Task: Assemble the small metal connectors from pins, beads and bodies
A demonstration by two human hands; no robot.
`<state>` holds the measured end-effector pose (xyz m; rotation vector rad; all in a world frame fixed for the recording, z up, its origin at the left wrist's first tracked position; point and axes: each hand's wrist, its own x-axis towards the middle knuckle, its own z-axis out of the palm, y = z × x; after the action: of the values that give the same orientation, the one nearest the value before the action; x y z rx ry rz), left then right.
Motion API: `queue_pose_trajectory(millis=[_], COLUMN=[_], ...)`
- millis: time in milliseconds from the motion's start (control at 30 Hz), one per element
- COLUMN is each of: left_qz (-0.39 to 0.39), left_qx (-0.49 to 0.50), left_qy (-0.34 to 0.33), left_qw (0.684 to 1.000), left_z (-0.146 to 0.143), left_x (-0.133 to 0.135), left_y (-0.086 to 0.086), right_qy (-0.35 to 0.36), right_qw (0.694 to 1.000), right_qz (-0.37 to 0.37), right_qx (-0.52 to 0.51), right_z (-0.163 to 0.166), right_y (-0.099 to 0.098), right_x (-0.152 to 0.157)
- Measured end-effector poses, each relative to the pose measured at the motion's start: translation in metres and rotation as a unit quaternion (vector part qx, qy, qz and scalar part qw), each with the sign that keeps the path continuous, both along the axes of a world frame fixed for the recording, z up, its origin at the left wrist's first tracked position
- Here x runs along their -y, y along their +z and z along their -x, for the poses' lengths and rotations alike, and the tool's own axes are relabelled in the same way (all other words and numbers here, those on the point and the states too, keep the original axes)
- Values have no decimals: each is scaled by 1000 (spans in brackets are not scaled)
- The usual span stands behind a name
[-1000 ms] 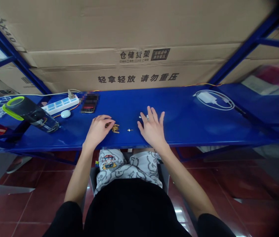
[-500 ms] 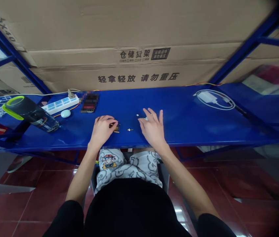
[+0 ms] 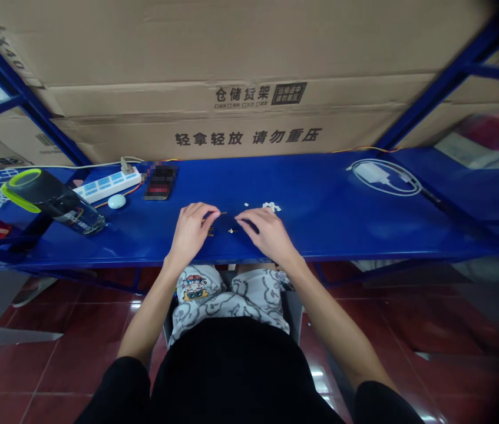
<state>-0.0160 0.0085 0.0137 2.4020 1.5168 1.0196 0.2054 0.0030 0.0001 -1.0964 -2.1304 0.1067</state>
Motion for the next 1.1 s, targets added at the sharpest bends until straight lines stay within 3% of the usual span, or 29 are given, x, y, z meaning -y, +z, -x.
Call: queue_pose_trajectory(millis=[100, 267, 467, 667, 933, 1100], left_qz=[-1, 29, 14, 23, -30, 1], left_qx=[21, 62, 58, 69, 76, 76], left_qy=[-27, -44, -64, -104, -82, -61], left_qw=[999, 997, 996, 992, 993, 995], left_z=[-13, -23, -24, -24, -23, -22], left_x=[6, 9, 10, 10, 9, 8], left_y=[-1, -6, -6, -5, -8, -5], right_qy=[29, 17, 50, 15, 43, 28], right_qw=[996, 986, 984, 984, 976, 974], right_qz=[37, 64, 54, 66, 84, 67], right_qx=[-78, -154, -163, -166, -196, -215], right_z=[-2, -6, -6, -7, -7, -6], right_y=[4, 5, 5, 4, 5, 6], right_x=[1, 1, 2, 2, 2, 3])
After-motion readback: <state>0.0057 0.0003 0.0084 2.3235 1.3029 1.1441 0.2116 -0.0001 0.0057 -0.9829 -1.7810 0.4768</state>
